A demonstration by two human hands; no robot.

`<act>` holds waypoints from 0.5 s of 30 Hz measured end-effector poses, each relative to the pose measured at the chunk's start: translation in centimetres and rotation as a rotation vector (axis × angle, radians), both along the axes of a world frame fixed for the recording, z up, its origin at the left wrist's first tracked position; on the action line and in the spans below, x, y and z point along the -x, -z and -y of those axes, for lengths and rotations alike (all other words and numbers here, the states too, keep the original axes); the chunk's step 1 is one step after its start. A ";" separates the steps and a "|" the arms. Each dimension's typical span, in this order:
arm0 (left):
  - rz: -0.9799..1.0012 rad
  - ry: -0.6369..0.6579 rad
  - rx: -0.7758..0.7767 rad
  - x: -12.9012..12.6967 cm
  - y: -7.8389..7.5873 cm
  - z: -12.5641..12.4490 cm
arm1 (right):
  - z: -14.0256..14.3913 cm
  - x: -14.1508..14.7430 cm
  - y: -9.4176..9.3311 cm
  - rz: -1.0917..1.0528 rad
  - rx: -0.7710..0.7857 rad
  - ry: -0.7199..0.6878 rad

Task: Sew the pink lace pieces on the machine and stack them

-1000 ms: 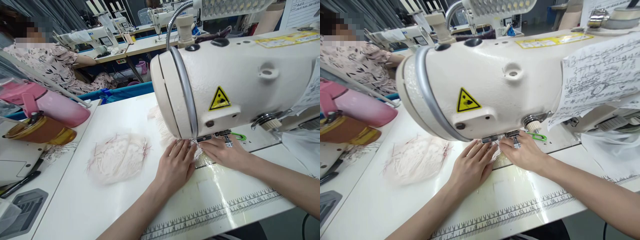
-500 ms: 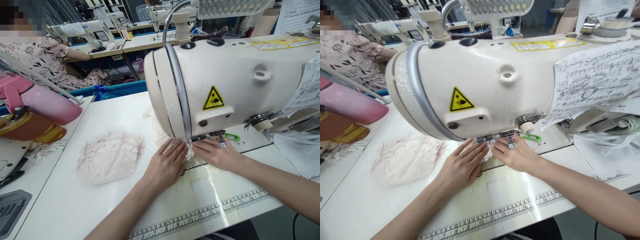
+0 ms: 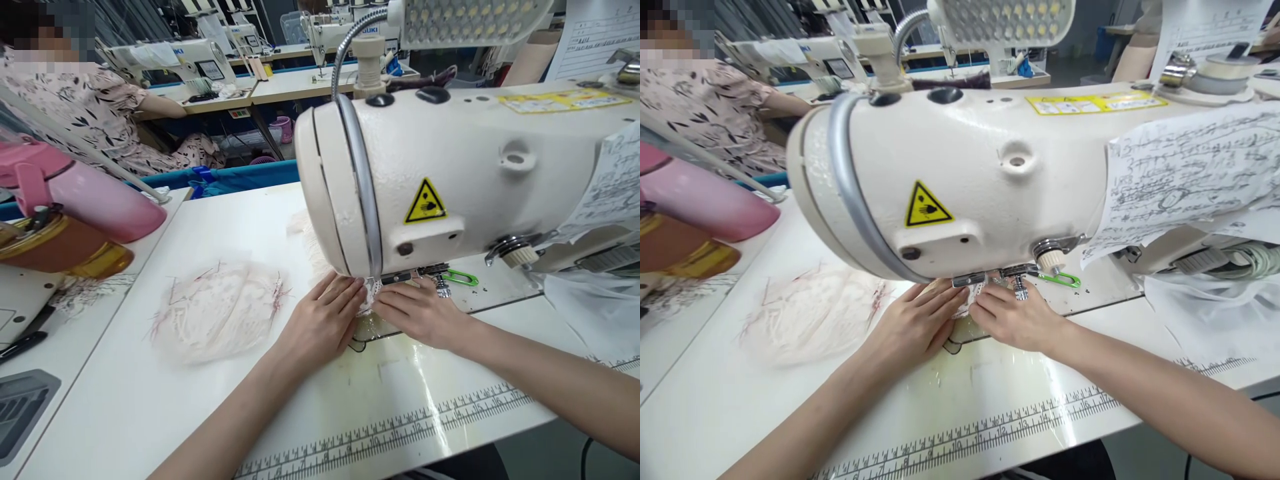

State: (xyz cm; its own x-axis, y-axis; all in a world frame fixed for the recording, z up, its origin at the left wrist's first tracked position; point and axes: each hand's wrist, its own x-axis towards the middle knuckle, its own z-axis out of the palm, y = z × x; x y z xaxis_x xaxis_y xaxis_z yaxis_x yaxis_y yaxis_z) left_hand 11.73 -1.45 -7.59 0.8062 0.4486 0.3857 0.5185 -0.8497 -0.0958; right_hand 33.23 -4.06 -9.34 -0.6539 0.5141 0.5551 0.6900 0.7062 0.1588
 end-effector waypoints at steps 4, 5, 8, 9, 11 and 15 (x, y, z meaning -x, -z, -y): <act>-0.003 -0.041 0.005 -0.3 0.1 0.3 | 0.0 -0.1 0.0 -0.022 0.030 0.005; -0.008 -0.045 0.005 -0.4 0.1 0.4 | 0.0 0.0 0.1 -0.028 0.032 0.007; -0.021 -0.055 -0.005 -0.5 0.1 0.6 | 0.1 0.0 0.1 -0.046 0.021 0.015; -0.023 -0.059 -0.013 -0.5 0.1 0.6 | 0.1 0.1 0.2 -0.049 0.016 0.020; -0.020 -0.068 -0.029 -0.7 0.2 0.7 | 0.1 0.1 0.2 -0.046 0.017 0.031; -0.012 -0.091 -0.046 -1.0 0.3 0.9 | 0.0 -0.1 0.4 -0.014 0.054 0.053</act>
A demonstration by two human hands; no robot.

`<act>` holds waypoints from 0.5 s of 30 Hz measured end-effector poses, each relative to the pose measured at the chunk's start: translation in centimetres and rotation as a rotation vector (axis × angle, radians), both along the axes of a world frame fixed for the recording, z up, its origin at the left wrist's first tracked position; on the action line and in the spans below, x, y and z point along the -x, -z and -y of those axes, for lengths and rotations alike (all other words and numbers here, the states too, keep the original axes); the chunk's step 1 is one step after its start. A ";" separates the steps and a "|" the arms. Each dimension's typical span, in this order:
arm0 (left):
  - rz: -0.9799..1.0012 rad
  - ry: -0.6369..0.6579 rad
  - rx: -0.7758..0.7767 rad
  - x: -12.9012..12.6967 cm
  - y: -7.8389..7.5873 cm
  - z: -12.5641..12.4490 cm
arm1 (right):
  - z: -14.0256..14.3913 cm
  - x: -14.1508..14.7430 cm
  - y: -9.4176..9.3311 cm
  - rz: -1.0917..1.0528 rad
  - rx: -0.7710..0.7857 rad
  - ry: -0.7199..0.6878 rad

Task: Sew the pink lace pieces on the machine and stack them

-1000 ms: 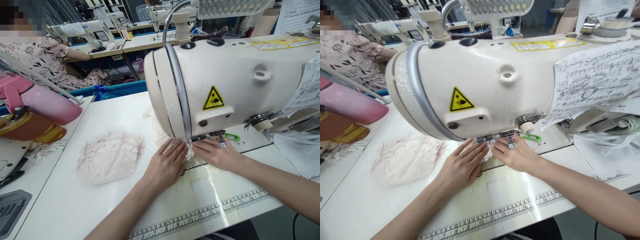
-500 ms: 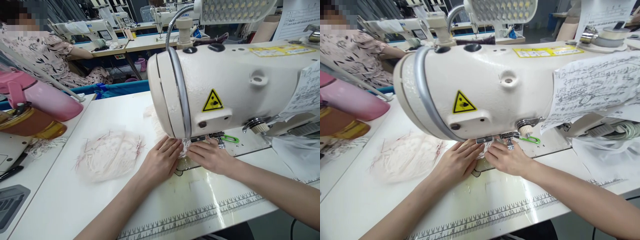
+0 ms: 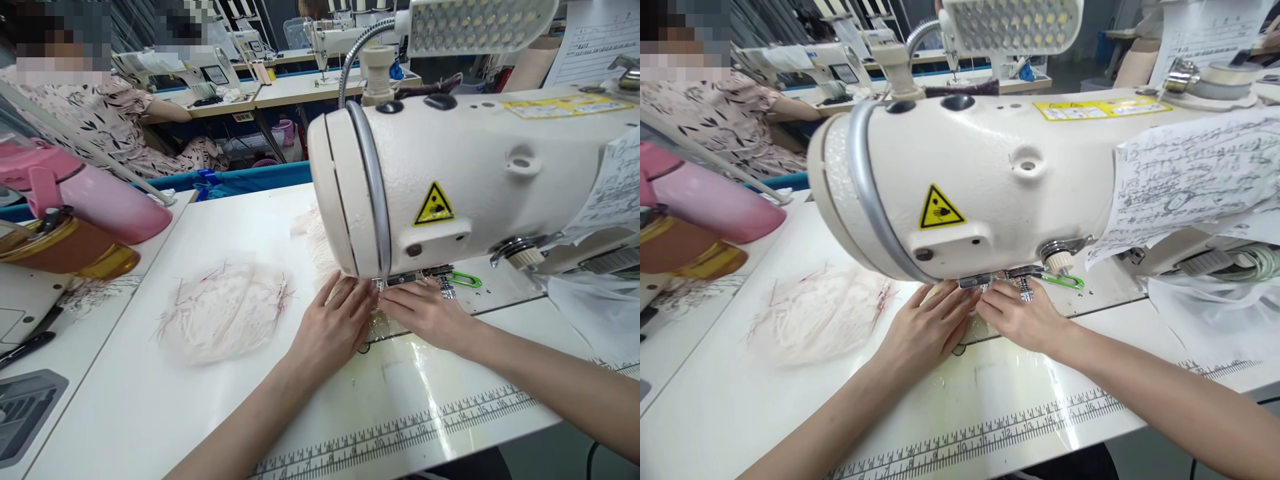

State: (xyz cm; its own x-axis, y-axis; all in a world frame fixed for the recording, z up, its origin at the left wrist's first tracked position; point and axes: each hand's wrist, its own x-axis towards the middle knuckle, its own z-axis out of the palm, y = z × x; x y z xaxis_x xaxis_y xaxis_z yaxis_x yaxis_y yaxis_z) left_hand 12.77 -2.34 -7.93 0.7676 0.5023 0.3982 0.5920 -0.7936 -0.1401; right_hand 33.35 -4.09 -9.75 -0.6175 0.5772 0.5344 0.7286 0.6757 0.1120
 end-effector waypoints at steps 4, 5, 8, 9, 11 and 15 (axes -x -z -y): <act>0.045 0.006 -0.013 -0.3 0.1 0.1 | -0.2 -0.4 0.2 0.013 0.038 -0.009; 0.056 0.004 -0.009 -0.4 0.1 0.1 | -0.3 -0.4 0.1 0.012 0.045 -0.007; 0.067 -0.011 0.015 -0.5 0.2 0.1 | -0.4 -0.6 -0.2 0.010 0.059 0.014; 0.066 -0.015 0.023 -0.5 0.2 0.2 | -0.3 -0.6 -0.3 0.007 0.060 0.030; 0.063 -0.022 0.035 -0.6 0.2 0.2 | -0.2 -0.6 -0.4 0.002 0.034 0.084; 0.050 -0.030 0.042 -0.6 0.2 0.2 | 0.1 -0.5 -0.4 0.033 -0.096 0.226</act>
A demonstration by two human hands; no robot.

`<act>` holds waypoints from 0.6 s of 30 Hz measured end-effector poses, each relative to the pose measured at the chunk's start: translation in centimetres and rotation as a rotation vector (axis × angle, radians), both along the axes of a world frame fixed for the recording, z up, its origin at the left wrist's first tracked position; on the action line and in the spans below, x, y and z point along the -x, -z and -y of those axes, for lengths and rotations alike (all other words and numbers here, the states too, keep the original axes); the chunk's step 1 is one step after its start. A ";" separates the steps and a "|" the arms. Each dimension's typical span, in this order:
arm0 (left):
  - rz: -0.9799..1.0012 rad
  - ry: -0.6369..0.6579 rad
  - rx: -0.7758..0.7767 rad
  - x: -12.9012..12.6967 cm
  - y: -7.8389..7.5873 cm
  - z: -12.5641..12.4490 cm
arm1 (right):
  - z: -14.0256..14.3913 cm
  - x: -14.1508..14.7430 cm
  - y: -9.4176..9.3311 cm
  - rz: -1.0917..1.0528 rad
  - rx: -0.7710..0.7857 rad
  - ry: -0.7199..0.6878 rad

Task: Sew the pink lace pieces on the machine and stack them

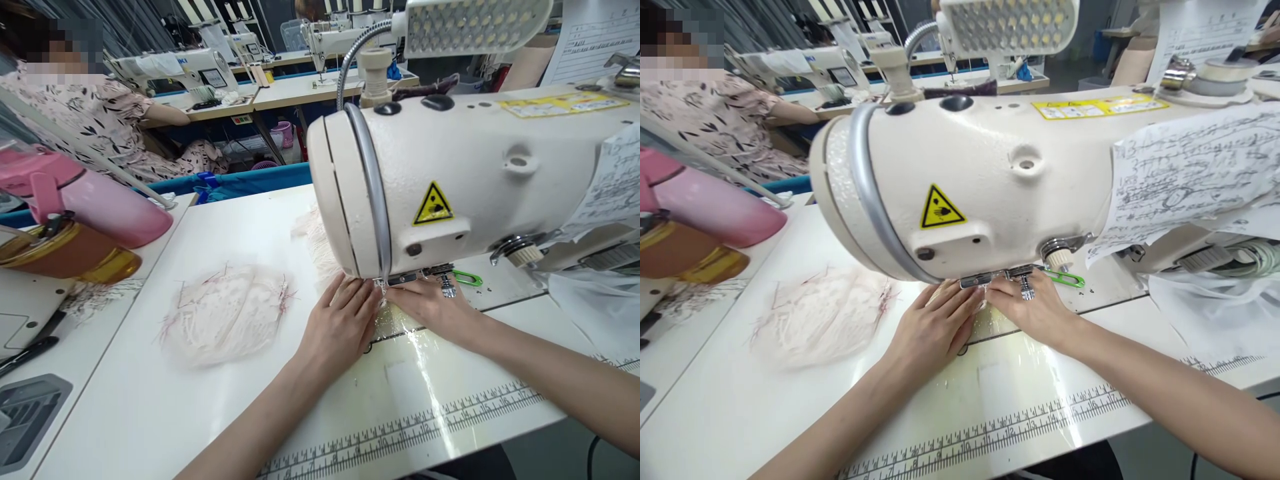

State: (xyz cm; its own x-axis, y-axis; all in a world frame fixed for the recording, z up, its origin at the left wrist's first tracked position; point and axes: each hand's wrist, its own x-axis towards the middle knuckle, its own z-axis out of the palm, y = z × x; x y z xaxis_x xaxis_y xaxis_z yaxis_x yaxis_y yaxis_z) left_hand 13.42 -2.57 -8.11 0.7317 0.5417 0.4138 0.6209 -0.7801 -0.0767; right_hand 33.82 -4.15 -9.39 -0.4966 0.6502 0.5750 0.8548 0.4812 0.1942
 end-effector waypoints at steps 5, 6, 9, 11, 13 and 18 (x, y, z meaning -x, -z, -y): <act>-0.019 -0.002 -0.008 -0.1 0.2 0.0 | -0.4 -0.1 -0.6 -0.022 -0.039 -0.002; -0.020 -0.002 -0.009 -0.1 0.3 0.0 | -0.6 -0.1 -0.9 -0.053 -0.015 -0.031; -0.022 -0.008 -0.004 -0.1 0.5 0.0 | -1.2 -0.1 -1.3 -0.157 0.081 -0.123; -0.023 -0.016 0.001 -0.1 0.6 0.0 | -1.2 -0.1 -1.3 -0.212 0.139 -0.137; -0.025 -0.026 0.013 -0.1 0.6 0.0 | -1.0 -0.1 -1.1 -0.254 0.190 -0.133; -0.024 -0.052 0.044 -0.4 0.5 -0.1 | -1.2 -0.3 -0.2 -0.346 0.303 -0.143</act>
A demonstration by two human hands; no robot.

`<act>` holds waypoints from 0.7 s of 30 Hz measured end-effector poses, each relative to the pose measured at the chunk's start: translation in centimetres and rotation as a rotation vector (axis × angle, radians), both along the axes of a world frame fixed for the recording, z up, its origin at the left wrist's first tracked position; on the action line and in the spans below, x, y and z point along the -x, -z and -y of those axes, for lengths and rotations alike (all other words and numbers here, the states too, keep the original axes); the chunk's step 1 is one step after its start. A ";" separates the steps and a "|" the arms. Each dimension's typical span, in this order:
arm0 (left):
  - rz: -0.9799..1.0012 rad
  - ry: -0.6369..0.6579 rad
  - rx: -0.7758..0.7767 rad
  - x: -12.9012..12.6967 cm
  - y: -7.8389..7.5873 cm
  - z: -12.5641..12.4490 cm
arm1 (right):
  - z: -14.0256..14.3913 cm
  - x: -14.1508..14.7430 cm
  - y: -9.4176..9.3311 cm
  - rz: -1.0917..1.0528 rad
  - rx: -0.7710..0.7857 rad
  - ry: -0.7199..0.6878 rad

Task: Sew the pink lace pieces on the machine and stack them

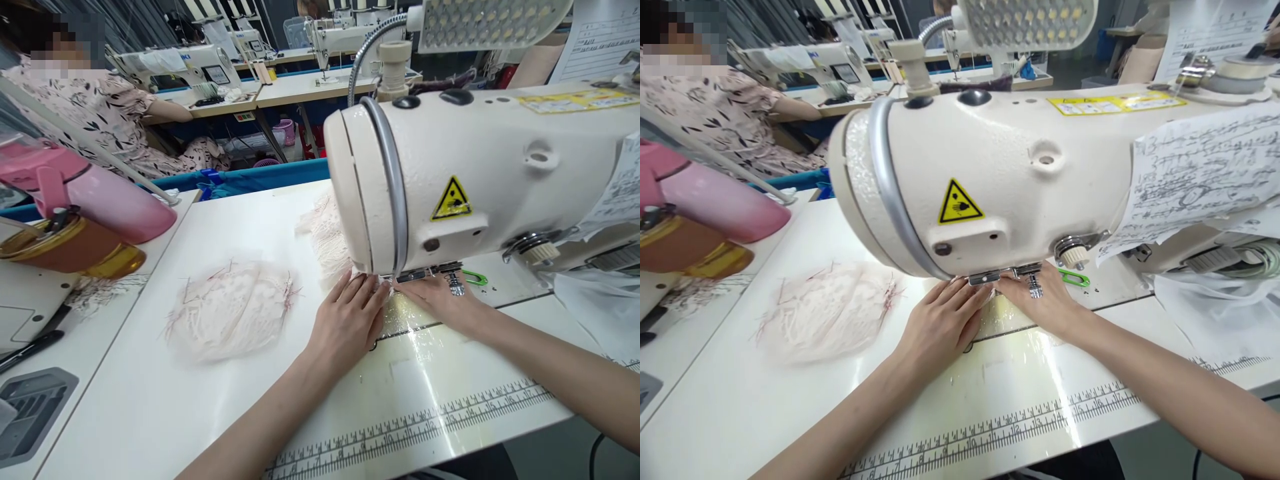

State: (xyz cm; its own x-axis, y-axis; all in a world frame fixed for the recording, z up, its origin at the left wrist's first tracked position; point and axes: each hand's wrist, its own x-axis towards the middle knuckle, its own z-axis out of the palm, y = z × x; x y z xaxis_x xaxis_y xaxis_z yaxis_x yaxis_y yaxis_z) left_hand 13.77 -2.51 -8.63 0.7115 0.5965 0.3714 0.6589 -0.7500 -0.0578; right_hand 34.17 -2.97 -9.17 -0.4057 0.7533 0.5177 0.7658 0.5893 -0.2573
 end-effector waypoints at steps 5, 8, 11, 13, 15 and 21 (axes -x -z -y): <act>0.015 -0.024 0.000 -0.1 0.1 0.1 | -0.6 -0.1 0.5 -0.123 0.095 0.061; 0.028 0.002 -0.072 0.0 0.3 0.3 | 0.0 -0.1 0.6 -0.002 0.019 0.084; 0.020 0.085 -0.126 0.2 0.4 0.6 | 0.8 -0.3 0.9 0.146 -0.073 0.099; 0.019 0.084 -0.121 0.1 0.4 0.7 | 1.2 -0.4 1.1 0.205 -0.110 0.125; 0.035 0.050 -0.107 0.1 0.4 0.7 | 1.3 -0.4 1.3 0.239 -0.110 0.136; 0.060 0.029 -0.091 0.3 0.0 0.3 | 1.3 0.0 0.8 0.289 -0.044 0.102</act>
